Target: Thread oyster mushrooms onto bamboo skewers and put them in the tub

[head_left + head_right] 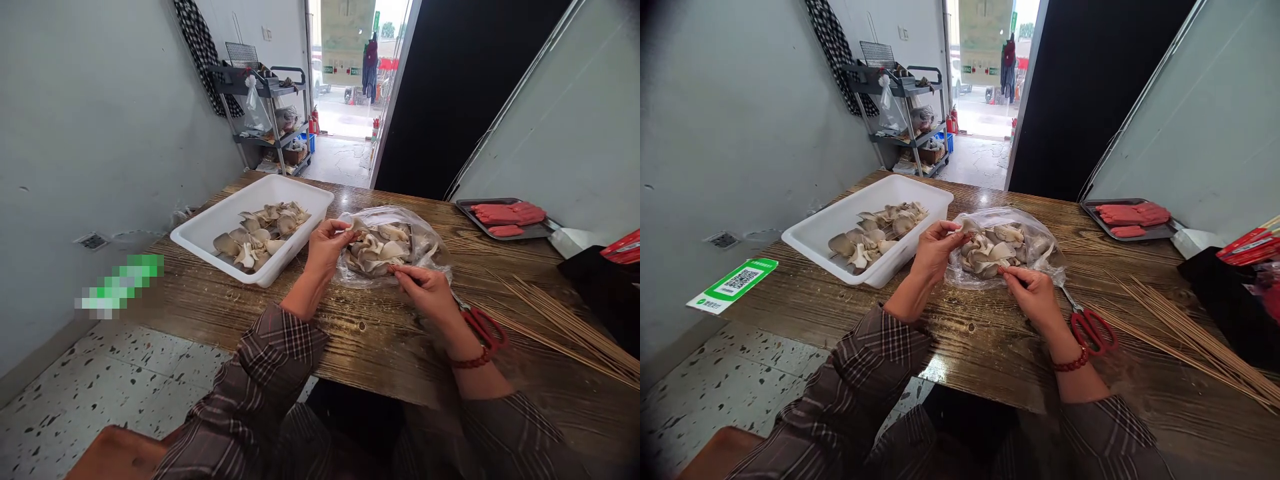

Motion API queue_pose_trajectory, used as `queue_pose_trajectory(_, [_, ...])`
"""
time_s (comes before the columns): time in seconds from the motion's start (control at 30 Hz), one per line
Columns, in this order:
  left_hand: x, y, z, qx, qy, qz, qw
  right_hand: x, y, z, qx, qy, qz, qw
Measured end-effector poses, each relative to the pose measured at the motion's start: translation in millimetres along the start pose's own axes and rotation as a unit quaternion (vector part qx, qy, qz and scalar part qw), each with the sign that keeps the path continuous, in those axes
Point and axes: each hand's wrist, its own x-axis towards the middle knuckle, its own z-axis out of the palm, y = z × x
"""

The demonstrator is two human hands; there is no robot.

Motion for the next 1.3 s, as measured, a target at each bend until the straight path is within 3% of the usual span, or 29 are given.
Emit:
queue_pose_trajectory(0.33, [-1.7, -0.1, 0.4, -0.016, -0.027, -0.017, 0.999, 0.9, -0.2, 0.9, 0.040, -0.012, 0.006, 0.999])
queue_pose_trajectory(0.6, [-6.1, -0.5, 4.8, 0.017, -0.013, -0.024, 0.999, 0.5, -0.7, 6.2, 0.064, -0.011, 0.009, 0.998])
queue_pose_trajectory(0.97, [-8.9, 9.0, 4.2, -0.078, -0.076, -0.138, 0.984, 0.6, 9.1, 11.9, 0.040, 0.017, -0.010, 0.999])
queue_pose_trajectory(1.13, [-10.7, 2.9, 8.2, -0.046, -0.091, -0.127, 0.987, -2.4, 5.7, 14.7, -0.036, 0.030, -0.077, 0.996])
queue_pose_trajectory(1.3, [-8.7, -0.4, 7.1, -0.059, -0.080, -0.113, 0.989, -1.9, 3.2, 16.4, 0.001, 0.009, -0.039, 0.999])
